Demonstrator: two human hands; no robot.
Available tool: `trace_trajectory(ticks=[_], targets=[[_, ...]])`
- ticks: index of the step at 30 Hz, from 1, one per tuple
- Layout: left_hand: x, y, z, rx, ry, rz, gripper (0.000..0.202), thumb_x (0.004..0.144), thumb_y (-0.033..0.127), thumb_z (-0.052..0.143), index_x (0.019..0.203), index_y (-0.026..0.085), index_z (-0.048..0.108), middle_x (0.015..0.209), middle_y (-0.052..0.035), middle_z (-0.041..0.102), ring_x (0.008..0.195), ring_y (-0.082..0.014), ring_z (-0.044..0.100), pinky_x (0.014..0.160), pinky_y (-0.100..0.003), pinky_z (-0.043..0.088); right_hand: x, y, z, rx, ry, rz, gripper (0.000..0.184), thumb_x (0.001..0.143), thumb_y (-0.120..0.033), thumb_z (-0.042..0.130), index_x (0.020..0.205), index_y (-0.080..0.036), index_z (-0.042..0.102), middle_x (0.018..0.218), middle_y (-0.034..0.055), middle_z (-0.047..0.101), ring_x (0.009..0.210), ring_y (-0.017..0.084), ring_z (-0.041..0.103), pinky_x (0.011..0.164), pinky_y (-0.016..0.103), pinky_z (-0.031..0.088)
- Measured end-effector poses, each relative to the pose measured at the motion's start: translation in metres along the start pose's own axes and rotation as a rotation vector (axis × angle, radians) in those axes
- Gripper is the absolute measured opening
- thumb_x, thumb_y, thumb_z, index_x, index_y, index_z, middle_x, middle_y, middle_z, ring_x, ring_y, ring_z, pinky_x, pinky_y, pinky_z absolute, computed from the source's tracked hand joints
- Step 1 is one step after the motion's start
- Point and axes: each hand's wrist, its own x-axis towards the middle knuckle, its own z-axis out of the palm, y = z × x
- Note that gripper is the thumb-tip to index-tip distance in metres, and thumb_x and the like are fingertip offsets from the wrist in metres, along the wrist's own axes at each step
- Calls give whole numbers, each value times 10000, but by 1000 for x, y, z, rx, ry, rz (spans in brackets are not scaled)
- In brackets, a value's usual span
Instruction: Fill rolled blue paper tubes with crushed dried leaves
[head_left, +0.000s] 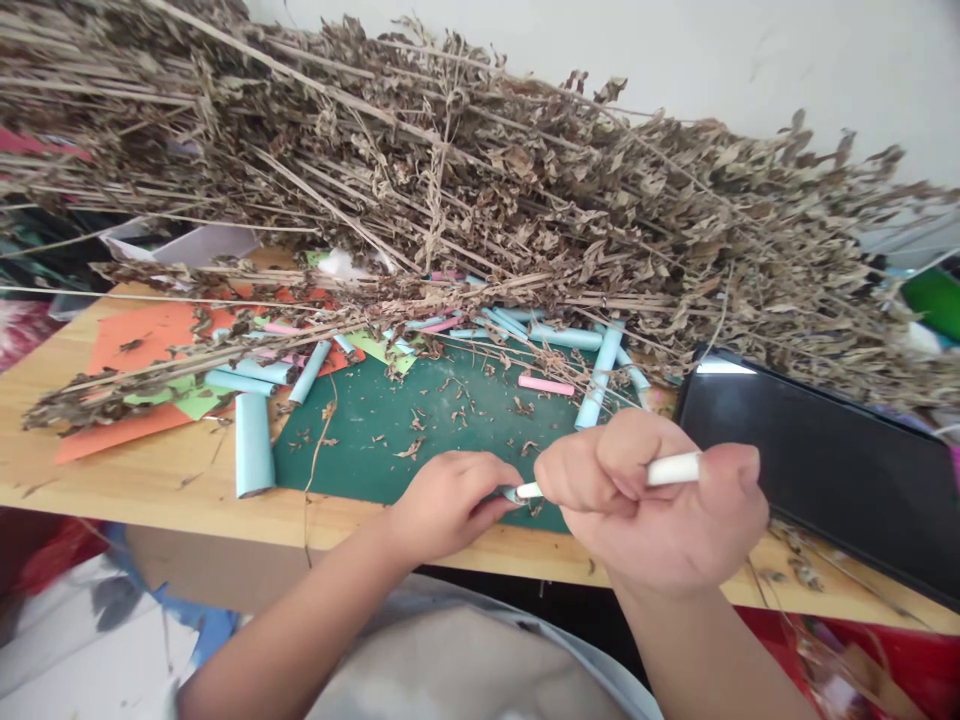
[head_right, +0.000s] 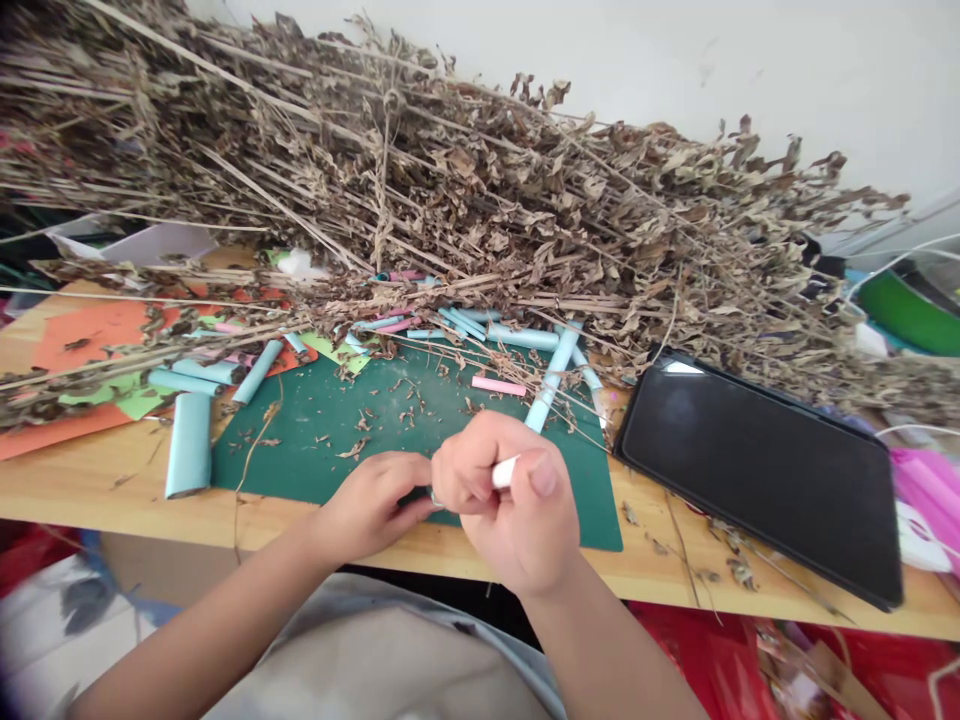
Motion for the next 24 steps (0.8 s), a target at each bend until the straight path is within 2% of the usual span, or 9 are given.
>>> trace_trajectory(ticks=[4,12,16,21,24], targets=[[0,0,1,39,11,-23,109,820,239,434,880,168,492,712,-5,604,645,-117,553,607,-232,395,-1,-3,2,-27,-12,0,448,745,-539,421,488,-202,275,417,-54,211,373,89,208,396,268,194],[-1,-1,1,54,16,15,89,824,229,426,866,172,481,738,-6,612,668,-128,562,616,-244,386,-8,-2,4,-128,-53,-36,437,769,-533,381,502,-196,299,438,-42,244,382,89,242,398,272,209],[-1,-1,0,53,-12,-8,90,815,220,448,884,174,482,774,-6,619,696,-128,569,635,-244,390,-7,-8,4,-128,8,-44,483,761,-571,351,485,-187,250,425,-38,223,384,92,234,400,273,213],[-2,-1,0,61,-1,-13,92,817,236,452,878,176,485,761,-3,619,685,-127,569,624,-242,387,-7,-9,-1,-84,-54,-13,448,745,-535,414,494,-192,274,422,-43,230,382,88,239,398,271,208],[-3,-1,1,70,-19,-17,94,816,225,456,895,183,485,803,1,625,722,-126,576,653,-245,390,-12,-18,-4,-50,-25,-47,445,794,-499,356,503,-186,232,433,-34,247,410,96,261,422,282,247]])
